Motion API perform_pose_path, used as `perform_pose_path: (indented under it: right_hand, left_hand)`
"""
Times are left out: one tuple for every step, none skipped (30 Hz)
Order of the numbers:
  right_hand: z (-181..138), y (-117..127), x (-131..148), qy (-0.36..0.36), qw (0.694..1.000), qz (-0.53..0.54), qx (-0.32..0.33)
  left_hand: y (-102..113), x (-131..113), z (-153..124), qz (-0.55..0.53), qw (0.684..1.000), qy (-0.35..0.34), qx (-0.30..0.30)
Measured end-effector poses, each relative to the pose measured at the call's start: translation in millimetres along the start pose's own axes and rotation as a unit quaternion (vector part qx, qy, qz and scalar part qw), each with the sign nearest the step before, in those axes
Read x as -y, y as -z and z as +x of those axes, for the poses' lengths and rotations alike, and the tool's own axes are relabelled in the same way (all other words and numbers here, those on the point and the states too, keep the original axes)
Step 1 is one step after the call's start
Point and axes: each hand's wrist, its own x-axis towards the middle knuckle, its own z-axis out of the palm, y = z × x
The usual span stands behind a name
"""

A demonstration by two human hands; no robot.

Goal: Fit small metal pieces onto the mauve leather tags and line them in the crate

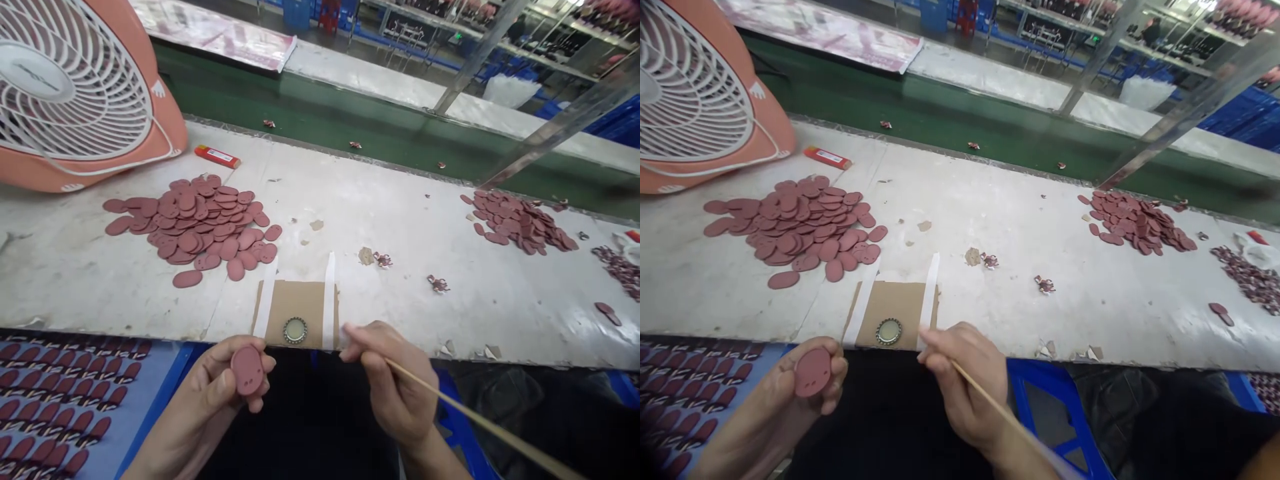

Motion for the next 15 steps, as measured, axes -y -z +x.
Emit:
perform_pose_path:
  right_hand:
    - [-1.2, -7.7, -1.5, 0.004, 1.0, 0.015, 0.008]
    - [-1.6, -14.1, -3.6, 0.006, 1.0, 0.019, 0.012]
    - [-1.2, -19.4, -5.9, 0.003, 1.0, 0.015, 0.014]
    - [-0.2, -23.5, -8.2, -0.001, 1.0, 0.008, 0.016]
    - [1.2, -26.9, -10.2, -0.006, 1.0, -0.001, 0.018]
    - [2.8, -29.7, -11.9, -0.011, 1.0, -0.011, 0.022]
    - [4.2, -32.1, -13.3, -0.015, 0.999, -0.02, 0.026]
    - [5.1, -34.3, -14.3, -0.018, 0.999, -0.029, 0.03]
    - [5.4, -36.2, -14.9, -0.02, 0.999, -0.037, 0.033]
    - [5.1, -37.6, -14.9, -0.021, 0.998, -0.044, 0.036]
    - [4.4, -38.3, -14.2, -0.022, 0.998, -0.05, 0.039]
    - [3.7, -37.8, -12.9, -0.021, 0.997, -0.057, 0.043]
    - [3.6, -35.9, -11.3, -0.018, 0.997, -0.064, 0.045]
    - [5.1, -32.3, -9.6, -0.012, 0.996, -0.073, 0.042]
    - [9.1, -26.6, -8.3, -0.003, 0.996, -0.086, 0.034]
  left_hand:
    - [1.5, -0.8, 1.6, 0.0, 1.0, -0.001, 0.001]
    - [2.8, -1.3, 3.1, 0.0, 1.0, -0.002, 0.003]
    - [4.0, -1.6, 4.5, -0.002, 1.0, -0.004, 0.005]
    - [5.1, -1.6, 5.8, -0.004, 1.0, -0.004, 0.009]
    - [6.0, -1.4, 6.9, -0.006, 1.0, -0.004, 0.014]
    - [6.8, -1.0, 7.8, -0.007, 1.0, -0.002, 0.02]
    - [7.5, -0.6, 8.6, -0.008, 1.0, 0.0, 0.026]
    - [8.0, -0.2, 9.2, -0.008, 0.999, 0.003, 0.031]
    - [8.3, 0.0, 9.6, -0.01, 0.999, 0.007, 0.035]
    - [8.5, 0.1, 9.8, -0.011, 0.999, 0.008, 0.039]
    - [8.5, 0.1, 9.8, -0.013, 0.999, 0.008, 0.041]
    - [8.6, -0.1, 9.6, -0.014, 0.999, 0.005, 0.04]
    - [8.9, -0.3, 9.5, -0.013, 0.999, 0.003, 0.038]
    - [9.7, -0.4, 9.7, -0.013, 0.999, -0.001, 0.033]
    - [11.2, -0.4, 10.4, -0.016, 0.999, -0.003, 0.029]
